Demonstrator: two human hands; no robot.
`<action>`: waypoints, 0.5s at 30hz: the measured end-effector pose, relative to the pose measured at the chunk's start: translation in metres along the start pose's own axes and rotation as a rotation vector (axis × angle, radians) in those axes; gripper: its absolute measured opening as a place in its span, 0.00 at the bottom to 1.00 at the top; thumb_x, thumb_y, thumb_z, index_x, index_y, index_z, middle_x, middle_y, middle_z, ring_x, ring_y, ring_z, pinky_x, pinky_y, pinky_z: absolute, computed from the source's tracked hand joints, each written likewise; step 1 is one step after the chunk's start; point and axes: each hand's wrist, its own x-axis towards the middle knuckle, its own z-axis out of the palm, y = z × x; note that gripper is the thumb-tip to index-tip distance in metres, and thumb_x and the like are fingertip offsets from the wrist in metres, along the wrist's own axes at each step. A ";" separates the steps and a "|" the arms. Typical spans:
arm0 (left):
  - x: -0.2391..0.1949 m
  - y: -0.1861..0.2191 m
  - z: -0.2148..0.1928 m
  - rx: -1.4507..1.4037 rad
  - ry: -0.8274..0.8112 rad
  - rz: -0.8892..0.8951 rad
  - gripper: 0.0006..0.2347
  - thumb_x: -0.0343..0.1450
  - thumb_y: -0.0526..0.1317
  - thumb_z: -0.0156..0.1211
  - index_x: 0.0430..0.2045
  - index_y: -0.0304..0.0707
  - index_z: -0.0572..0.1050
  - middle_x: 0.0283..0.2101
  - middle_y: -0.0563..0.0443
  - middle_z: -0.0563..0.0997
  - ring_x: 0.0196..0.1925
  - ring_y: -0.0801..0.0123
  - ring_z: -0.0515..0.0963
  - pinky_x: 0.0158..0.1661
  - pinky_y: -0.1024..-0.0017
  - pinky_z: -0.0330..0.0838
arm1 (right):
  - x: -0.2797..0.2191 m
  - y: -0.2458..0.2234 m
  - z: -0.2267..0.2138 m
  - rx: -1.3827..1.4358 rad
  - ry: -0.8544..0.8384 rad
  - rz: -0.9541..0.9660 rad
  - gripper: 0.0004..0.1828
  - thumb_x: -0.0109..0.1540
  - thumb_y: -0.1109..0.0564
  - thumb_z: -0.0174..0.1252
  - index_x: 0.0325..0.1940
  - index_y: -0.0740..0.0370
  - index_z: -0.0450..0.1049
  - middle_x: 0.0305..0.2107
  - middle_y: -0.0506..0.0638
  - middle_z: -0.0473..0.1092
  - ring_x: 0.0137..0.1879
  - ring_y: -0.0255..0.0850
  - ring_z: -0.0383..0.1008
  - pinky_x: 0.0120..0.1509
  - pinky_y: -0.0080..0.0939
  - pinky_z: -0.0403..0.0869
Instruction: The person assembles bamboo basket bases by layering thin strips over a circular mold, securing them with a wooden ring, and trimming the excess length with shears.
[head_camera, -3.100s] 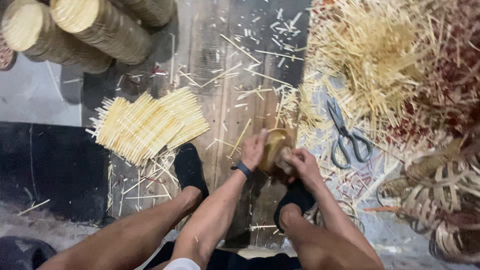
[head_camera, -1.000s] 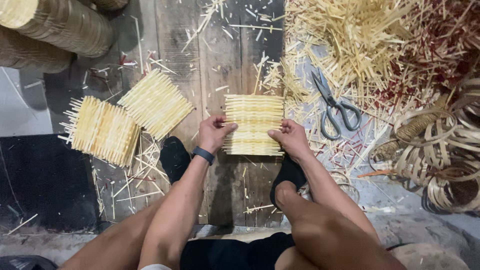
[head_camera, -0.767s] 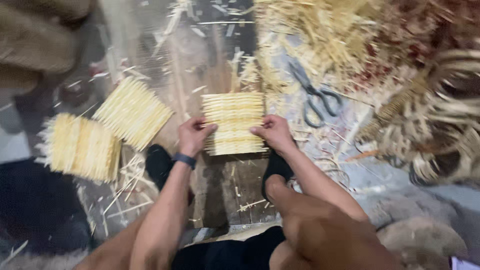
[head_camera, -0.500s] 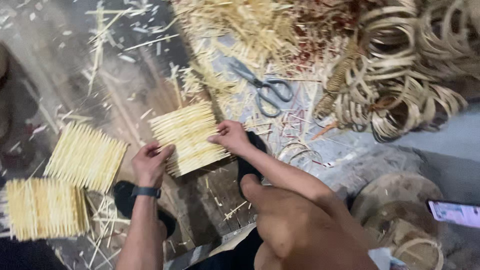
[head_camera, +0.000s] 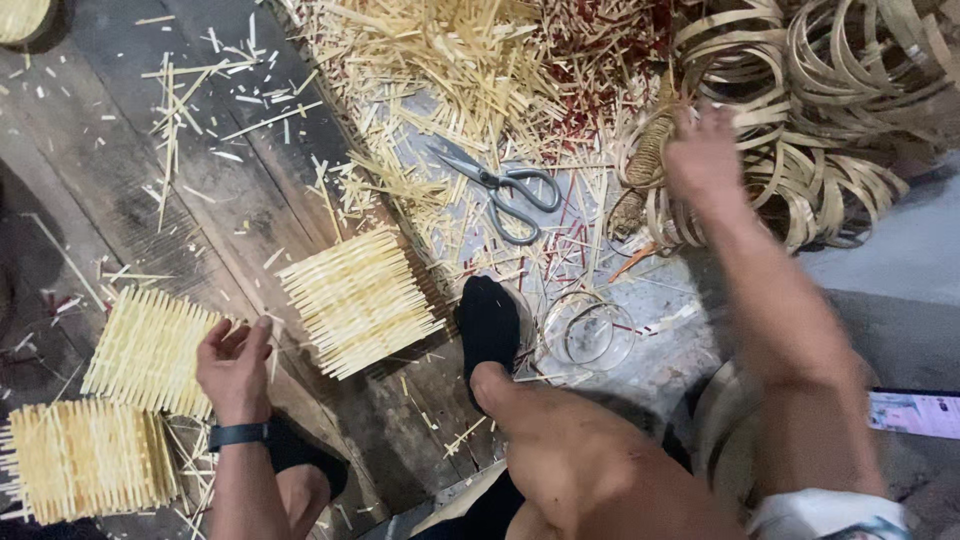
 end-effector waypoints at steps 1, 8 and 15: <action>0.002 0.003 -0.004 0.018 0.029 -0.007 0.25 0.67 0.39 0.74 0.56 0.28 0.69 0.48 0.45 0.80 0.44 0.70 0.82 0.43 0.71 0.80 | -0.006 0.019 -0.002 0.187 -0.503 -0.103 0.10 0.59 0.57 0.59 0.28 0.56 0.86 0.62 0.57 0.69 0.77 0.56 0.55 0.80 0.60 0.38; -0.024 0.071 0.024 0.320 0.073 0.428 0.15 0.72 0.36 0.72 0.50 0.28 0.76 0.50 0.40 0.81 0.50 0.63 0.82 0.49 0.69 0.80 | -0.005 -0.016 -0.073 0.390 0.171 -0.191 0.02 0.61 0.51 0.68 0.37 0.40 0.84 0.37 0.38 0.79 0.69 0.45 0.66 0.79 0.55 0.47; -0.085 0.189 0.102 0.111 -0.344 1.094 0.08 0.76 0.38 0.66 0.47 0.37 0.80 0.48 0.41 0.84 0.51 0.61 0.82 0.52 0.68 0.78 | 0.017 -0.087 -0.227 1.266 0.161 -0.488 0.07 0.64 0.48 0.68 0.36 0.50 0.83 0.25 0.43 0.73 0.42 0.41 0.65 0.51 0.44 0.60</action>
